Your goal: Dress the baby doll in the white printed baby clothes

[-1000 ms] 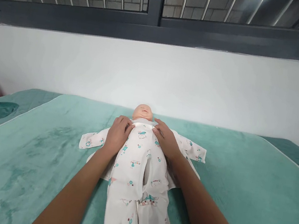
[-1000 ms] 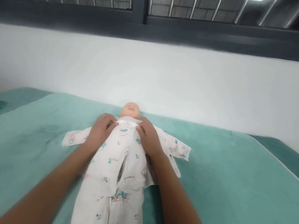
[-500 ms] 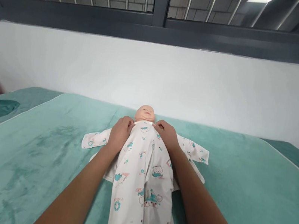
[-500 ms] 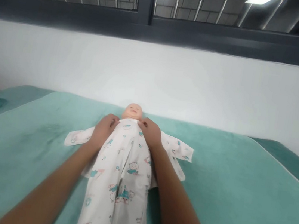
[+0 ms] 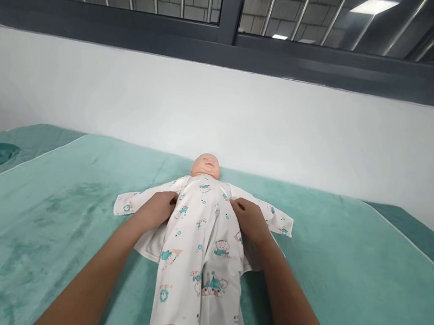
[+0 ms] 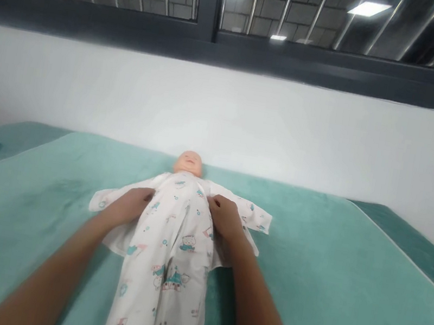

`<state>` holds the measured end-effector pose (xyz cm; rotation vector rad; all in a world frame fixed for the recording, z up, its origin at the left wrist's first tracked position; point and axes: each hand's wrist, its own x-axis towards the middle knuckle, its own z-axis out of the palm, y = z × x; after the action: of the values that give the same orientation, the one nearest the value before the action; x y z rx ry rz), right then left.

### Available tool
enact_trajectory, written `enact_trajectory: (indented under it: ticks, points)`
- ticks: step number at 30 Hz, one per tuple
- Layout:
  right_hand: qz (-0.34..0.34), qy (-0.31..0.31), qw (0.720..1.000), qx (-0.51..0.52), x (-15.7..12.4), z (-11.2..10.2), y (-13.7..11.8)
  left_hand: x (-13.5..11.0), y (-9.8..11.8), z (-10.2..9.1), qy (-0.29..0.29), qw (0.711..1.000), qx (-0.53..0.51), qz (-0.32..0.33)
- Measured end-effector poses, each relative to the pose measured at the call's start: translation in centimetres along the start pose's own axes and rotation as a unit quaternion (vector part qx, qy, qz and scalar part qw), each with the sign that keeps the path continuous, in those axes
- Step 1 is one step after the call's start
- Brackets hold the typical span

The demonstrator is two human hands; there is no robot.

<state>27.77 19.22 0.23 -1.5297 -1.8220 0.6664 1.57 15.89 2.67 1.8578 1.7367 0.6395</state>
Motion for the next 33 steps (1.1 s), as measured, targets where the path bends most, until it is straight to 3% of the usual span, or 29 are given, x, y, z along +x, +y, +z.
enact_trajectory:
  ticks: [4, 7, 12, 18, 25, 33]
  points:
    - [0.029, -0.131, 0.977, 0.166, -0.5, -0.8, 0.5, -1.3, 0.9, -1.0, -0.069, 0.986, -0.144, -0.038]
    - [0.067, -0.198, 0.947, 0.244, -0.8, -1.2, 0.5, -2.1, 1.7, -1.3, -0.089, 0.957, -0.267, -0.075]
    - [0.094, -0.225, 0.928, 0.281, -1.1, -1.6, 0.4, -2.6, 1.0, -0.3, -0.106, 0.896, -0.422, -0.094]
    - [0.100, -0.242, 0.907, 0.330, -1.1, -1.5, 0.3, -2.6, -0.4, 1.2, -0.084, 0.845, -0.516, -0.111]
    - [0.097, -0.263, 0.898, 0.340, -1.2, -1.7, -0.5, -2.6, -0.9, 1.7, -0.074, 0.861, -0.500, -0.067]
    - [0.091, -0.239, 0.899, 0.354, -1.3, -1.3, -0.6, -2.8, -0.4, 1.1, -0.086, 0.854, -0.504, -0.096]
